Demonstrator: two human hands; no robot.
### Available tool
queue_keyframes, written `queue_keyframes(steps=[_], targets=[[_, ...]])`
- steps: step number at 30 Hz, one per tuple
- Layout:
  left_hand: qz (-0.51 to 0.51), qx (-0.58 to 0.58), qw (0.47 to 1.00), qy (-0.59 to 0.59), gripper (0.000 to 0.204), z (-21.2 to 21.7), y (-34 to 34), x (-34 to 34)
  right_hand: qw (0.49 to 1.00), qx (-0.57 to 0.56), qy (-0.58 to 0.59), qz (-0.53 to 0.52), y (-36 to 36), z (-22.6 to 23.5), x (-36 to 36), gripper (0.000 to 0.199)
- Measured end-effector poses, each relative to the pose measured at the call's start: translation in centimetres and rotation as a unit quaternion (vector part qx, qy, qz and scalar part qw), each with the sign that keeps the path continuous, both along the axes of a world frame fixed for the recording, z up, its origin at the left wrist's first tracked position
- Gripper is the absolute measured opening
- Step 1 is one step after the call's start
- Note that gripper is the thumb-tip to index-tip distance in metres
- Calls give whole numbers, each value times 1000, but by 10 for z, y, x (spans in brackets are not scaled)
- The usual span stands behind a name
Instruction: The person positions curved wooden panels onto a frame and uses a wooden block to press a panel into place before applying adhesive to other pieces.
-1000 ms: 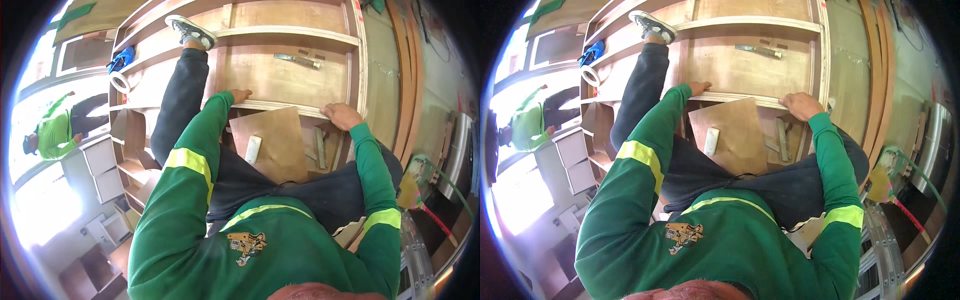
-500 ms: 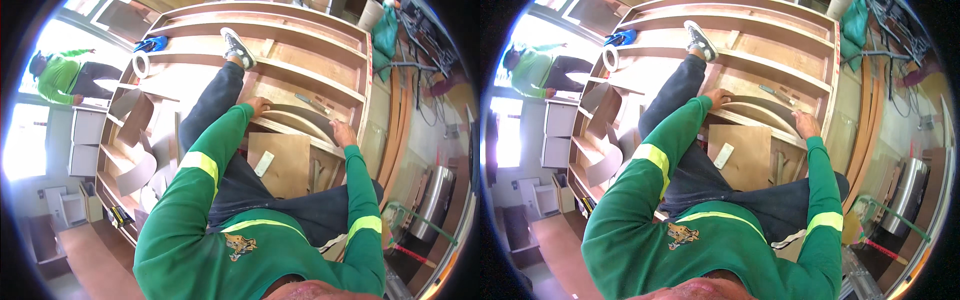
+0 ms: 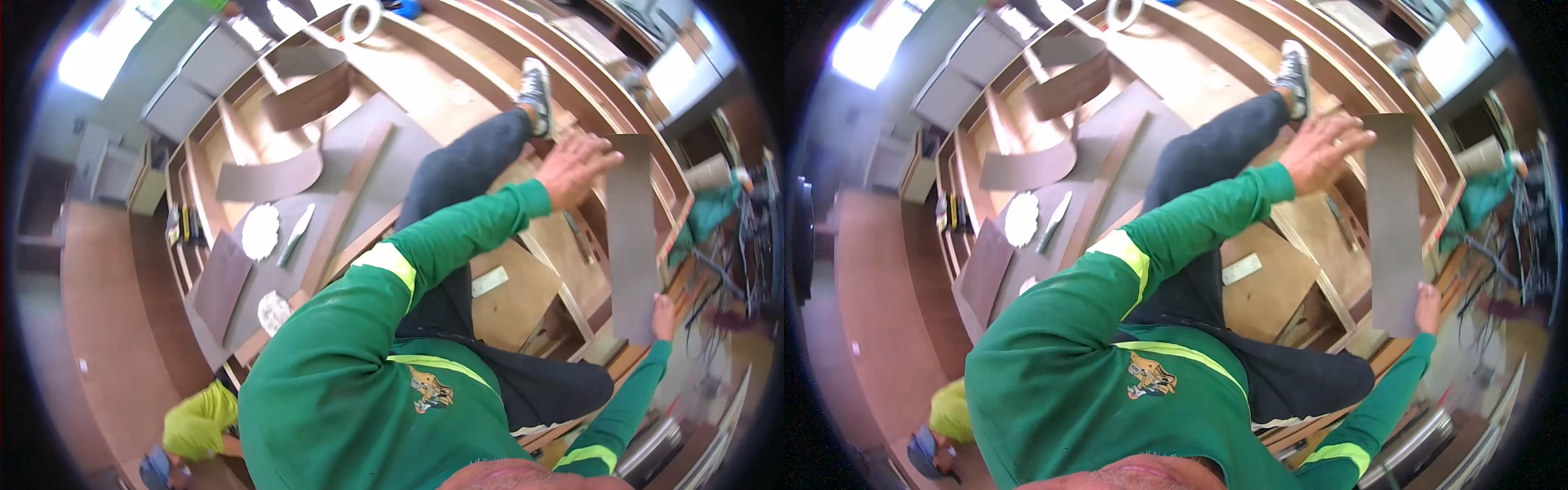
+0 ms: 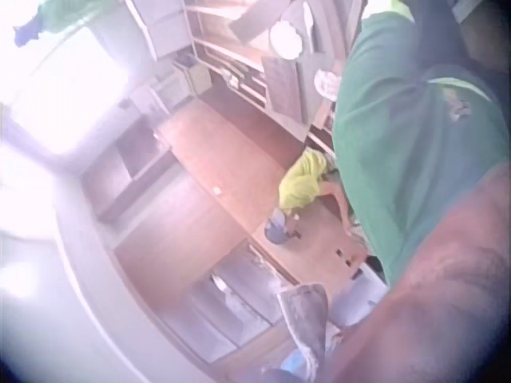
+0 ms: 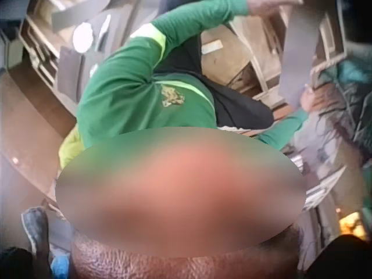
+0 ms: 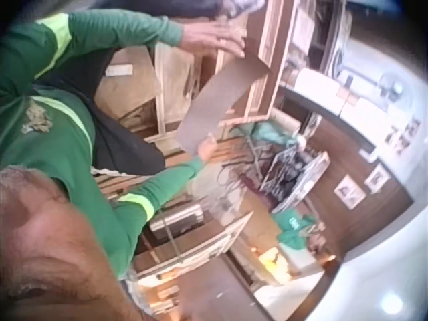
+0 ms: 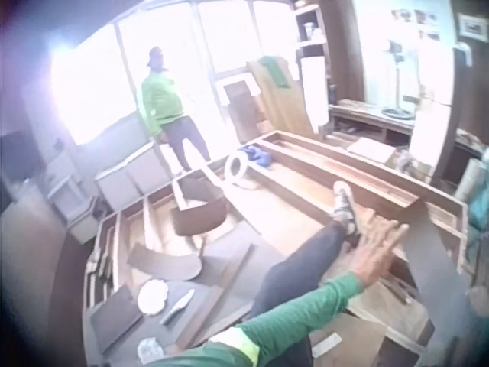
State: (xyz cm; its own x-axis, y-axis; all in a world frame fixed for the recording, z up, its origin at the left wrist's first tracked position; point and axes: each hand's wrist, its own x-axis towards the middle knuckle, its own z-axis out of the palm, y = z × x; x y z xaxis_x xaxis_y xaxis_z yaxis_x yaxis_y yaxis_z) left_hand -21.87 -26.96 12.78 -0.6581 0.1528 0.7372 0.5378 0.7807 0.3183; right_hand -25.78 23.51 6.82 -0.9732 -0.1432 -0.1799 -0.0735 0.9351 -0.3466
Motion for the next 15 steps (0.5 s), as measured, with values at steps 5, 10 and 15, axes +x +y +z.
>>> queue_keyframes(steps=[5, 10, 15], targets=[[-86, 224, 968, -71, 63, 36, -34, 121, 925, -327, -153, -120, -51, -75, -39, 36], [54, 260, 960, -92, 50, 13, -94, 249, 865, -403, -215, -207, -113, -142, -46, 29], [110, 451, 830, -308, 41, -38, -114, 342, 777, -503, -307, -220, -138, -177, -21, 26]])
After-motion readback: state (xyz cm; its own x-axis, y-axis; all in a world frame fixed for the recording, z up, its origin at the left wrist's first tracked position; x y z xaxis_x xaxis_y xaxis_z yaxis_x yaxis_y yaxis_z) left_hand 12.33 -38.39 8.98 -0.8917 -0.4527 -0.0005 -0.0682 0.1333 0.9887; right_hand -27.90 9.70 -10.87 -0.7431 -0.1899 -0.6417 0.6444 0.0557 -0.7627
